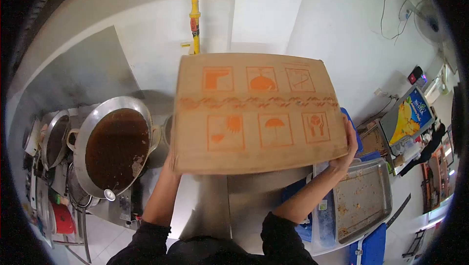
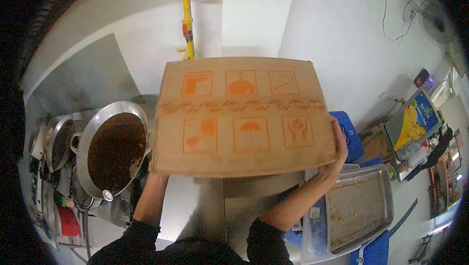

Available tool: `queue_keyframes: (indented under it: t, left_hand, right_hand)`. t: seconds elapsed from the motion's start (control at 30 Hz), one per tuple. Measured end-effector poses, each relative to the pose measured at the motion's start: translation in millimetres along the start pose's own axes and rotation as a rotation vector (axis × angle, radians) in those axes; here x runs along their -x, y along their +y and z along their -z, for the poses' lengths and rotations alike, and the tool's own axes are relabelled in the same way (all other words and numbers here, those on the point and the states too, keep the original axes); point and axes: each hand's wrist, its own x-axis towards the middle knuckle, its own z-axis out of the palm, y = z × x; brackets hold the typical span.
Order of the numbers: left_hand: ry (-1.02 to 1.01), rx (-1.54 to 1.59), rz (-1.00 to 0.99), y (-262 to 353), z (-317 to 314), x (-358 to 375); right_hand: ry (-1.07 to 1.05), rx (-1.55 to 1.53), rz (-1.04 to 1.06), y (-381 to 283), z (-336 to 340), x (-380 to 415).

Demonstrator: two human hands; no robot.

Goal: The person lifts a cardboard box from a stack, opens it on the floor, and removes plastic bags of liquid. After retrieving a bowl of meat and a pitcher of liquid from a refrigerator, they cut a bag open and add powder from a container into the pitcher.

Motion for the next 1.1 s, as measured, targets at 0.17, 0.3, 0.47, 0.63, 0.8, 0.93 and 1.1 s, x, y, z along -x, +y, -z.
queue_keyframes:
  t: [0.17, 0.3, 0.47, 0.63, 0.8, 0.93, 1.1]
  left_hand:
    - [0.185, -0.116, -0.179, -3, 12, 10]
    - [0.226, -0.147, -0.236, -3, 7, 11]
    - [0.244, -0.171, -0.277, -2, 0, 11]
    - [0.387, -0.169, -0.296, -4, -28, 33]
    - [0.249, -0.175, -0.287, 5, -36, 62]
    - [0.289, -0.343, -0.378, 4, -15, 87]
    - [0.436, -0.645, -0.413, 17, 0, 159]
  right_hand:
    - [-0.054, -0.137, -0.226, 7, 2, -16]
    - [0.142, 0.097, -0.253, 8, -1, -16]
    - [-0.116, 0.615, 0.104, 25, 24, -24]
    - [-0.018, 0.496, 0.053, 35, 21, -9]
    - [0.060, 0.491, 0.075, 54, 15, 21]
    - [0.088, 0.539, 0.111, 83, 7, 62]
    - [-0.010, 0.597, 0.023, 141, -15, 140]
